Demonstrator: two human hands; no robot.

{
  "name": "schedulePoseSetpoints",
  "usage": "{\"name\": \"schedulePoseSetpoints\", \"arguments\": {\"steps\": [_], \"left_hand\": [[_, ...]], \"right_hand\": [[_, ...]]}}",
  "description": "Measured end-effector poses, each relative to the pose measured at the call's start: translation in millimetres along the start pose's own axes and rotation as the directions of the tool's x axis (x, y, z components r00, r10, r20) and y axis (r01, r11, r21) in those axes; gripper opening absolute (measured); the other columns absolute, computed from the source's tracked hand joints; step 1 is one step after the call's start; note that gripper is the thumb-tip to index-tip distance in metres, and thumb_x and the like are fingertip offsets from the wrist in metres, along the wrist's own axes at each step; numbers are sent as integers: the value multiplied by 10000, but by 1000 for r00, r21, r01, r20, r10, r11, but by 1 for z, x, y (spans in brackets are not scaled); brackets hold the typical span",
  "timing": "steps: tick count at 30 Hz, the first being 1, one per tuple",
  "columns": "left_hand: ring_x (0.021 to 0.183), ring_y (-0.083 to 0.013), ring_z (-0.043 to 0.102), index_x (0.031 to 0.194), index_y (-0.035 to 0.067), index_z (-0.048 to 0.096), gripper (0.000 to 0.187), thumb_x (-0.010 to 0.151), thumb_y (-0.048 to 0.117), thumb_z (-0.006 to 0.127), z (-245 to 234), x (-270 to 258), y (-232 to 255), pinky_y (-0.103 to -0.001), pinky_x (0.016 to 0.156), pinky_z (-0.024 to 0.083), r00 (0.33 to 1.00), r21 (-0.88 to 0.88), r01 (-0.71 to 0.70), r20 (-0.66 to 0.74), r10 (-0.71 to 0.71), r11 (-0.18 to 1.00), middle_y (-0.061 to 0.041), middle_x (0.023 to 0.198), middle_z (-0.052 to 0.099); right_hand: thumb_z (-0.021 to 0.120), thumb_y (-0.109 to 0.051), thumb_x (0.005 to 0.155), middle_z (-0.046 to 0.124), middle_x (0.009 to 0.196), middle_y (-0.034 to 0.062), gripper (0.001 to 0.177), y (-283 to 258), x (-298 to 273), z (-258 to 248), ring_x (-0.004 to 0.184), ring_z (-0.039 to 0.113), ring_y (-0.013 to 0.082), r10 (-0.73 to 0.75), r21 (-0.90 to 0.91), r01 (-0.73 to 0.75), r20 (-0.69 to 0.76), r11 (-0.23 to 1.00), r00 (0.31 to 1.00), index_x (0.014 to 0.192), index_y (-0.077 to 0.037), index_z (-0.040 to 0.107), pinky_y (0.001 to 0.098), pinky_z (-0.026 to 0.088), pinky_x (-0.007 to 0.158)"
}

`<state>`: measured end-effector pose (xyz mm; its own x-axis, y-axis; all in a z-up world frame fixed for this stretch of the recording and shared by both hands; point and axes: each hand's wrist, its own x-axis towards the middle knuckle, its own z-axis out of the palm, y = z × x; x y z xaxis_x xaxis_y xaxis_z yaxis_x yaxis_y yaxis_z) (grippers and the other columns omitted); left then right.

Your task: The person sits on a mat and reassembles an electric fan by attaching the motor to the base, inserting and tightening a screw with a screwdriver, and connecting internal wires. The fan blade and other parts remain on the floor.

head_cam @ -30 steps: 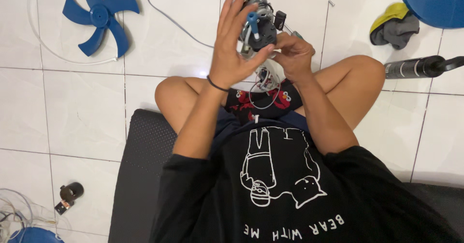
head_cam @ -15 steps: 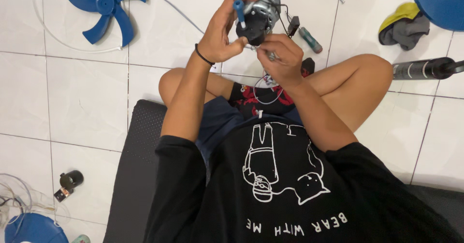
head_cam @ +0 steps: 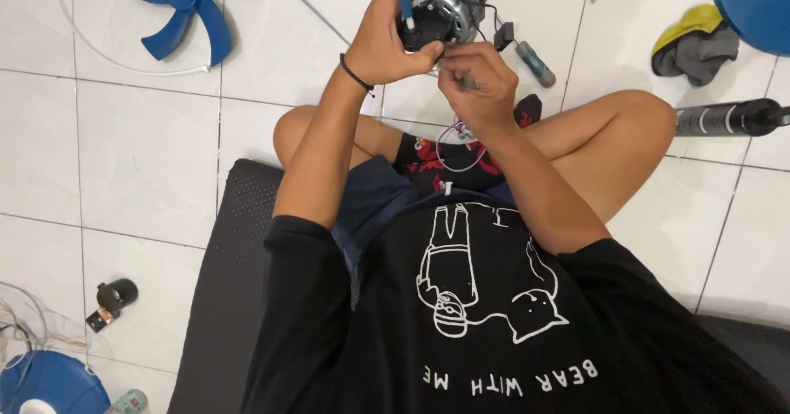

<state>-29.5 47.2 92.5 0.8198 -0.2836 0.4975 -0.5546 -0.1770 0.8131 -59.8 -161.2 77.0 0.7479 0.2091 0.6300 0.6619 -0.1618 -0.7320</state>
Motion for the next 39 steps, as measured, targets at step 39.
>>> {"name": "schedulePoseSetpoints", "arguments": {"steps": [39], "left_hand": [[1513, -335, 325, 1578, 118, 437, 996, 769, 293, 991, 27, 12, 27, -499, 1196, 282, 1000, 628, -16, 18, 6, 778, -79, 1648, 398]], "right_hand": [[622, 79, 993, 648, 1177, 62, 230, 116, -27, 9, 1096, 635, 131, 402, 699, -359, 112, 618, 909, 1186, -10, 534, 314, 560, 992]]}}
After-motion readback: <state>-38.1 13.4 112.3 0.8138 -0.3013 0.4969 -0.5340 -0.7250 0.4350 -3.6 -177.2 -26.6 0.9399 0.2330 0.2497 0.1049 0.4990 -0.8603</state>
